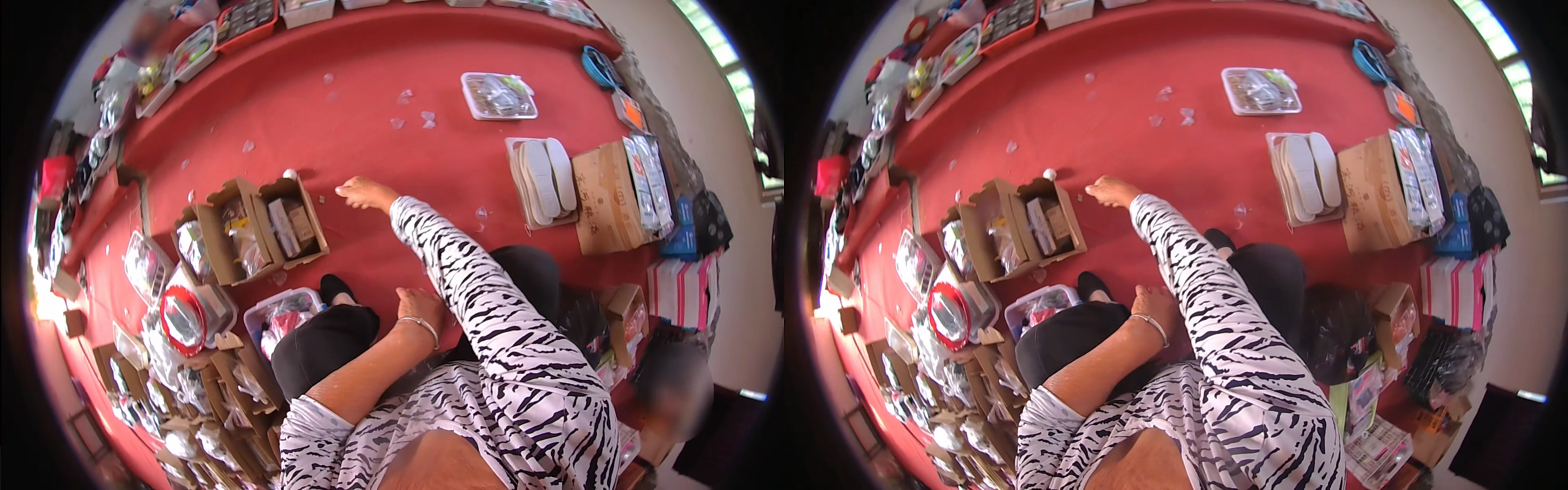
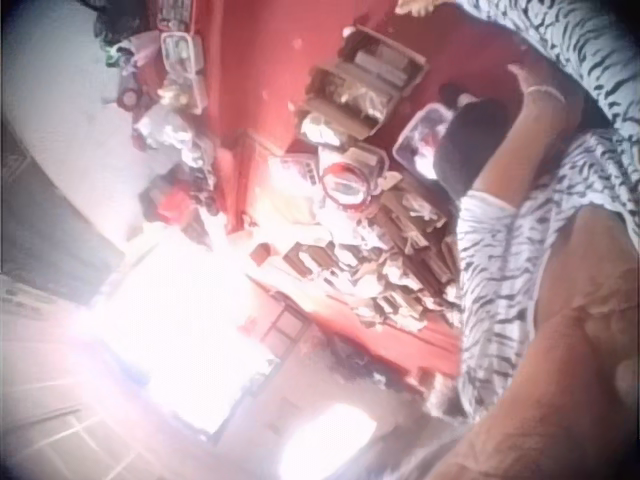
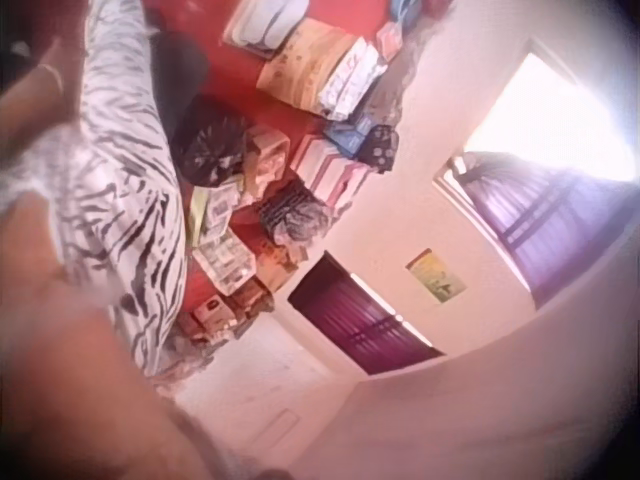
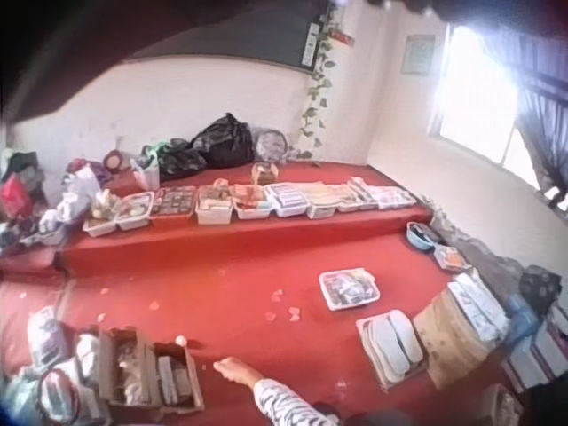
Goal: The person sits on a red floor and organizes various small items into plastic containers. They handle a black shoe insole, placing it into a clear plastic bin, then sort through multiple small plastic bags containing hardware or craft supplies, arranging them neatly inside the bin. The person also handles a small grey rectangular object and a bag of wooden sticks.
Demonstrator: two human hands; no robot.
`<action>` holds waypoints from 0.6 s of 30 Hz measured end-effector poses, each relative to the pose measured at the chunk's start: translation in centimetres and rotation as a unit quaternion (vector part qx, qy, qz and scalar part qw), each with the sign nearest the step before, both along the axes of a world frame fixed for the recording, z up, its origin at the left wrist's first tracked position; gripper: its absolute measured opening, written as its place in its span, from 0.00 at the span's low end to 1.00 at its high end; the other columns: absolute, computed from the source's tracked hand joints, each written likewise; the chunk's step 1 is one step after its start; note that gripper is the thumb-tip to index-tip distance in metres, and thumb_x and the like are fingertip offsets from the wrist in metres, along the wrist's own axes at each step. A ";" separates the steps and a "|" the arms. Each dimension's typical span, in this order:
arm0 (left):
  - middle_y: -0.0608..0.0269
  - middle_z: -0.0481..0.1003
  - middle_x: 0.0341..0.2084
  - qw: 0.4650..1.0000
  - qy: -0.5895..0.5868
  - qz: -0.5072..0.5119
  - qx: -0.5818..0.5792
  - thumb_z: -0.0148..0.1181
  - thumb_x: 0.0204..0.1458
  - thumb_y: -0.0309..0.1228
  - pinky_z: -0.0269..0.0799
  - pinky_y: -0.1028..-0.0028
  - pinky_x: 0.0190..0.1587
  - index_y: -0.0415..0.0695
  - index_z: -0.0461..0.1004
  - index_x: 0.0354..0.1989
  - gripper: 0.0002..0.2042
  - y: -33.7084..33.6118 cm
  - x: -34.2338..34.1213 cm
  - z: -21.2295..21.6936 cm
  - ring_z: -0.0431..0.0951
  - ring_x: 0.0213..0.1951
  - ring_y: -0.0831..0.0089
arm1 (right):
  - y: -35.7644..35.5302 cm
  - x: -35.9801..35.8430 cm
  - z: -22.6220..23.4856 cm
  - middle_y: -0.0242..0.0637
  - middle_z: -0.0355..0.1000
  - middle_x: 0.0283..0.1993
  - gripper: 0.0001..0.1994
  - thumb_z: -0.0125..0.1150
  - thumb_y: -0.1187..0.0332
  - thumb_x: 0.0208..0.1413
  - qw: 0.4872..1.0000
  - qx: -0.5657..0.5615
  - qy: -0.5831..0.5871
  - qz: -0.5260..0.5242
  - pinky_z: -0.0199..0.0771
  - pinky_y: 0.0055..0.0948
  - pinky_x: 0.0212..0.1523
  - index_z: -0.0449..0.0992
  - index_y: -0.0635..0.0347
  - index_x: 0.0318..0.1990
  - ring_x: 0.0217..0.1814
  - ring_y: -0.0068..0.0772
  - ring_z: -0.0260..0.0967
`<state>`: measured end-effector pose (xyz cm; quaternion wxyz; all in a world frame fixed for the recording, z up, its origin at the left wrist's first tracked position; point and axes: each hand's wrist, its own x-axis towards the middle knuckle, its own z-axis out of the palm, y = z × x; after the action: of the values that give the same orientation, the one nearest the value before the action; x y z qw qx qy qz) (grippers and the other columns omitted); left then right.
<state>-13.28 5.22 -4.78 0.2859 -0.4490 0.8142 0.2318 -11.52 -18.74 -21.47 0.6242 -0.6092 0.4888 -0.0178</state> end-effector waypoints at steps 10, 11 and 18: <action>0.59 0.75 0.41 0.999 0.011 0.001 0.036 0.49 0.52 0.33 0.65 0.58 0.46 0.50 0.74 0.44 0.12 -2.5 -1.5 0.1 0.74 0.46 0.61 | -1.3 -21.0 7.7 0.46 0.74 0.41 0.13 0.51 0.73 0.43 0.846 -0.327 0.374 0.193 0.73 0.40 0.41 0.78 0.62 0.37 0.45 0.45 0.72; 0.59 0.75 0.42 0.999 0.012 -0.012 0.030 0.48 0.52 0.33 0.65 0.58 0.46 0.50 0.73 0.44 0.13 -2.5 -1.6 -0.3 0.74 0.46 0.61 | -0.7 -22.5 8.1 0.46 0.74 0.41 0.13 0.51 0.73 0.44 0.844 -0.308 0.383 0.213 0.73 0.40 0.42 0.77 0.63 0.37 0.46 0.46 0.71; 0.57 0.74 0.39 0.998 0.033 -0.056 -0.002 0.56 0.48 0.39 0.66 0.60 0.44 0.46 0.66 0.49 0.20 -3.8 -2.2 -0.5 0.74 0.43 0.60 | -1.6 -29.1 6.8 0.48 0.73 0.42 0.12 0.50 0.74 0.45 0.867 -0.251 0.380 0.201 0.72 0.41 0.42 0.77 0.65 0.36 0.46 0.47 0.71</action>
<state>-15.51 1.37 -5.29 0.2701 -0.3957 0.8475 0.2286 -40.66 -20.32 -14.62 0.2062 -0.7900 0.5341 0.2193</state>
